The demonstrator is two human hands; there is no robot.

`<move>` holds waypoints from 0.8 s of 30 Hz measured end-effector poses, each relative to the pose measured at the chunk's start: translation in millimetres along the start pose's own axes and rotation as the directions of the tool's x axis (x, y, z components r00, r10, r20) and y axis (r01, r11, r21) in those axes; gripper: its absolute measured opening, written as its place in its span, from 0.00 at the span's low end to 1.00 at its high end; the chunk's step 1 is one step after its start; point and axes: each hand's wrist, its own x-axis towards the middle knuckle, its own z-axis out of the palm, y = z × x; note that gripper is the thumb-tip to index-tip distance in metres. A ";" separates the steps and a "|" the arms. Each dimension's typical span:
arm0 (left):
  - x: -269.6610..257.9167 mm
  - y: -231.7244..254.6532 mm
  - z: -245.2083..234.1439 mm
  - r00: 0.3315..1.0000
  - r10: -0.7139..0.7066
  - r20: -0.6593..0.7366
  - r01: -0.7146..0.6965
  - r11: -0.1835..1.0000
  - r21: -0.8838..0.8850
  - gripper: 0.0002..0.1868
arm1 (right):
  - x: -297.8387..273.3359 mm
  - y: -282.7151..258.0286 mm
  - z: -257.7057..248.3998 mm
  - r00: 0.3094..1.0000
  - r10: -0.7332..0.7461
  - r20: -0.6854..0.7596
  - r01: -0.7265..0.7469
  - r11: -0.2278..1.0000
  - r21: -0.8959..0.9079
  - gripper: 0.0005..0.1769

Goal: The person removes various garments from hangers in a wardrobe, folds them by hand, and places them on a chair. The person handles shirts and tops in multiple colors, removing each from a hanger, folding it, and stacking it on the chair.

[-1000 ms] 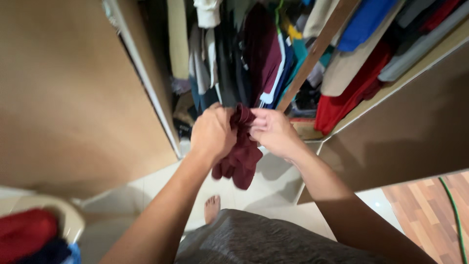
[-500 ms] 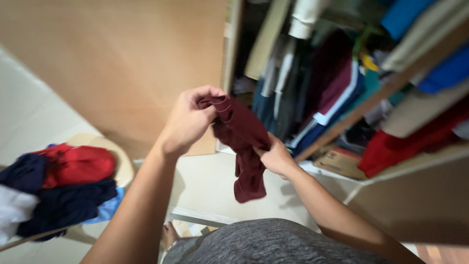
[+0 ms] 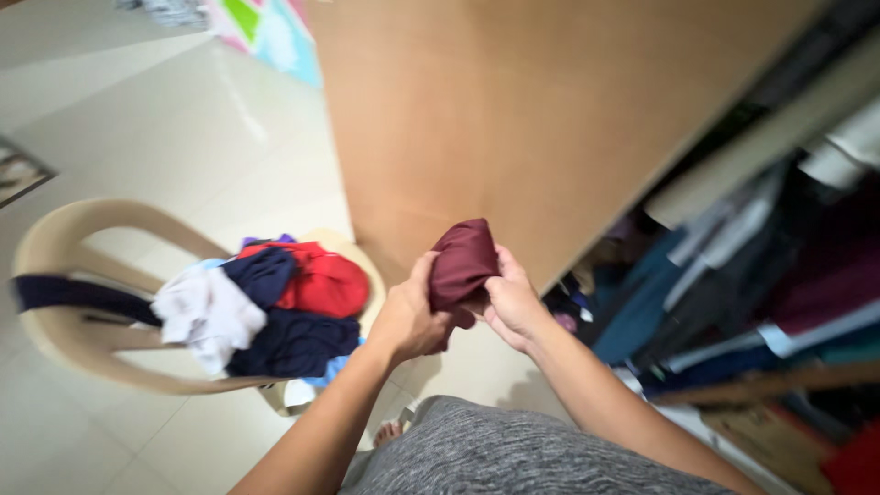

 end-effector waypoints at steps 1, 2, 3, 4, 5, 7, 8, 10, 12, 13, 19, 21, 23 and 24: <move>-2.0 -11.2 -9.8 0.994 -0.071 -0.083 0.069 0.997 -0.032 0.42 | 5.1 4.3 15.3 0.997 0.021 0.069 -0.020 1.000 -0.009 0.32; -2.5 -21.1 -19.9 0.976 -0.144 -0.163 0.134 0.988 -0.070 0.36 | 10.2 7.7 29.3 0.990 0.043 0.136 -0.041 0.999 -0.020 0.31; -3.0 -31.2 -31.8 0.963 -0.165 -0.214 0.146 0.984 -0.103 0.34 | 14.7 11.6 42.2 0.982 0.090 0.163 -0.076 0.993 -0.091 0.34; -4.2 -41.8 -46.4 0.946 -0.186 -0.264 0.155 0.979 -0.136 0.33 | 19.0 15.3 54.5 0.973 0.138 0.187 -0.108 0.981 -0.162 0.36; -5.6 -50.9 -60.4 0.928 -0.208 -0.310 0.161 0.972 -0.170 0.32 | 23.0 17.3 64.8 0.961 0.186 0.204 -0.137 0.963 -0.234 0.39; -9.1 -67.4 -88.8 0.877 -0.194 -0.439 0.145 0.979 -0.142 0.32 | 28.4 19.6 80.6 0.954 0.245 0.173 -0.177 0.926 -0.334 0.42; -11.1 -75.2 -103.6 0.848 -0.184 -0.497 0.139 0.982 -0.126 0.32 | 30.5 20.5 86.9 0.950 0.271 0.152 -0.197 0.904 -0.380 0.43; -14.4 -91.1 -135.3 0.819 -0.187 -0.542 0.175 0.982 -0.075 0.33 | 35.1 19.4 94.5 0.941 0.294 0.166 -0.218 0.904 -0.369 0.42; -18.3 -106.9 -158.9 0.735 -0.082 -0.673 0.251 0.955 0.159 0.34 | 39.9 19.2 98.1 0.935 0.310 0.175 -0.225 0.896 -0.382 0.40; -22.2 -114.9 -166.6 0.724 -0.079 -0.686 0.278 0.943 0.184 0.35 | 42.1 19.6 98.5 0.934 0.311 0.175 -0.222 0.890 -0.397 0.38; -19.7 -186.3 -183.9 0.735 -0.449 -0.508 0.661 0.639 0.393 0.30 | 50.7 23.4 95.9 0.919 0.347 0.189 -0.231 0.859 -0.457 0.25; -13.1 -204.1 -176.3 0.699 -0.610 -0.374 0.712 0.546 0.440 0.28 | 51.1 21.2 93.7 0.914 0.365 0.178 -0.242 0.843 -0.481 0.22; -6.5 -208.7 -169.6 0.707 -0.627 -0.326 0.702 0.567 0.431 0.28 | 49.3 17.2 88.9 0.911 0.381 0.160 -0.257 0.825 -0.503 0.21; -3.6 -206.2 -165.7 0.711 -0.636 -0.302 0.697 0.577 0.426 0.28 | 48.7 14.8 86.4 0.914 0.375 0.156 -0.255 0.828 -0.500 0.21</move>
